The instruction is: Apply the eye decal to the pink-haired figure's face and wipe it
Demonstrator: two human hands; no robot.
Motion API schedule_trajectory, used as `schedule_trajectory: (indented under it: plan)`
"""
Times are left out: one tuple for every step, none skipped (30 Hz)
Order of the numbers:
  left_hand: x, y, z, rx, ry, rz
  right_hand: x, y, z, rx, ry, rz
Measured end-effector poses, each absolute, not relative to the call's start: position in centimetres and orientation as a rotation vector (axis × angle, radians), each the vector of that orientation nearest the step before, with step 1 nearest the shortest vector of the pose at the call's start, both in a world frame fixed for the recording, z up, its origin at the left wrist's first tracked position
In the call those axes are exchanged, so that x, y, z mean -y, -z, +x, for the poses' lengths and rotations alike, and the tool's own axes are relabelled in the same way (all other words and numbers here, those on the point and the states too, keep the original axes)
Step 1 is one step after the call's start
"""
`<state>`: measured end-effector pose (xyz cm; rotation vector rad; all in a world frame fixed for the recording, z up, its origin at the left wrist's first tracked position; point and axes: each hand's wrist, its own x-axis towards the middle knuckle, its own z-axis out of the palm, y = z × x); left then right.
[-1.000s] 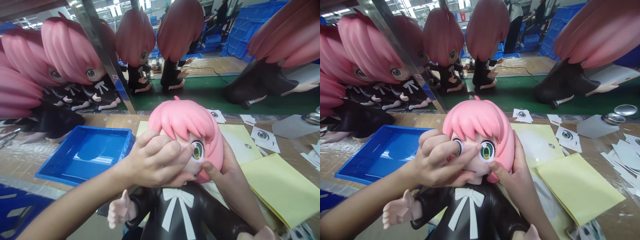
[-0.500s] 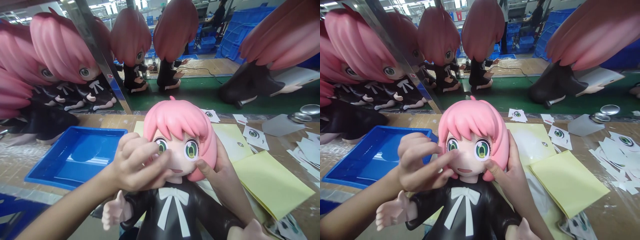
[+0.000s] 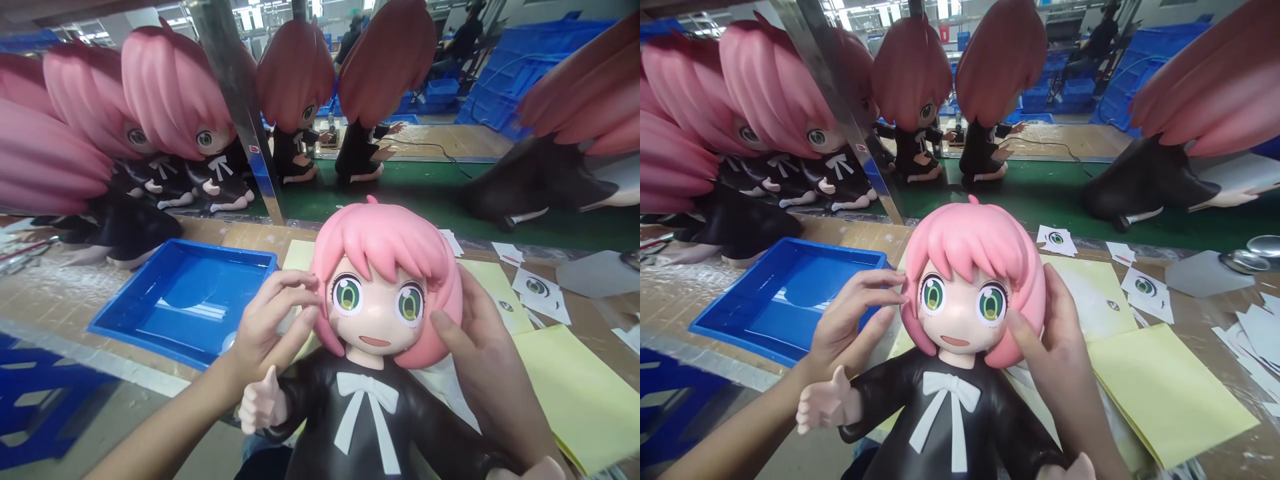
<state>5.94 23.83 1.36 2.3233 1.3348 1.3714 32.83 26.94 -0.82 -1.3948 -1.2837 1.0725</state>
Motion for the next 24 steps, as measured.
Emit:
schedule_trajectory:
  plan:
    - [-23.9, -1.3, 6.0, -1.338, -1.376, 2.314, -27.2, 0.5, 32.7, 1.265, -1.051, -1.404]
    - [-23.9, -1.3, 6.1, -1.339, -1.382, 2.305, -27.4, 0.3, 32.5, 1.25, -1.031, -1.411]
    - [-23.9, -1.3, 6.2, -1.336, -1.386, 2.302, -27.6, 0.0, 32.2, 1.243, -1.014, -1.413]
    - [-23.9, -1.3, 6.2, -1.333, -1.387, 2.304, -27.8, -0.3, 32.0, 1.244, -0.997, -1.409]
    - [-23.9, -1.3, 6.3, -1.332, -1.381, 2.31, -28.0, -0.5, 31.7, 1.249, -0.981, -1.404]
    - [-23.9, -1.3, 6.3, -1.329, -1.375, 2.317, -28.1, -0.8, 31.4, 1.254, -0.967, -1.399]
    - [-23.9, -1.3, 6.3, -1.325, -1.376, 2.319, -28.2, -1.0, 31.2, 1.256, -0.955, -1.397]
    - [-23.9, -1.2, 6.3, -1.32, -1.379, 2.316, -28.2, -1.2, 30.9, 1.256, -0.946, -1.399]
    - [-23.9, -1.2, 6.3, -1.317, -1.379, 2.304, -28.2, -1.3, 30.8, 1.252, -0.939, -1.404]
    - [-23.8, -1.1, 6.3, -1.311, -1.383, 2.286, -28.1, -1.5, 30.6, 1.245, -0.933, -1.412]
    - [-23.8, -1.0, 6.3, -1.304, -1.388, 2.267, -28.1, -1.6, 30.5, 1.238, -0.926, -1.419]
    - [-23.8, -0.9, 6.3, -1.298, -1.392, 2.249, -28.1, -1.7, 30.3, 1.232, -0.916, -1.426]
    - [-23.7, -0.8, 6.3, -1.29, -1.394, 2.236, -28.0, -1.7, 30.2, 1.226, -0.909, -1.432]
    - [-23.7, -0.7, 6.3, -1.278, -1.392, 2.231, -28.0, -1.8, 30.1, 1.223, -0.903, -1.435]
    - [-23.7, -0.6, 6.3, -1.268, -1.392, 2.228, -28.0, -1.8, 30.1, 1.22, -0.901, -1.435]
    - [-23.7, -0.6, 6.3, -1.26, -1.39, 2.227, -28.1, -1.8, 30.0, 1.219, -0.901, -1.435]
    - [-23.7, -0.6, 6.3, -1.257, -1.388, 2.222, -28.1, -1.8, 30.0, 1.219, -0.904, -1.436]
    - [-23.7, -0.6, 6.2, -1.26, -1.389, 2.215, -28.1, -1.9, 30.0, 1.217, -0.907, -1.439]
    - [-23.6, -0.6, 6.2, -1.264, -1.389, 2.209, -28.0, -1.9, 30.0, 1.217, -0.906, -1.442]
    - [-23.6, -0.5, 6.2, -1.266, -1.39, 2.204, -28.0, -1.9, 30.1, 1.215, -0.905, -1.447]
    - [-23.6, -0.5, 6.2, -1.267, -1.387, 2.204, -28.0, -2.0, 30.1, 1.214, -0.907, -1.452]
    - [-23.6, -0.5, 6.2, -1.265, -1.384, 2.209, -28.0, -2.0, 30.1, 1.213, -0.906, -1.457]
    - [-23.6, -0.5, 6.2, -1.263, -1.384, 2.213, -28.0, -2.0, 30.1, 1.214, -0.905, -1.461]
    - [-23.5, -0.5, 6.2, -1.26, -1.379, 2.221, -28.0, -2.0, 30.1, 1.217, -0.904, -1.463]
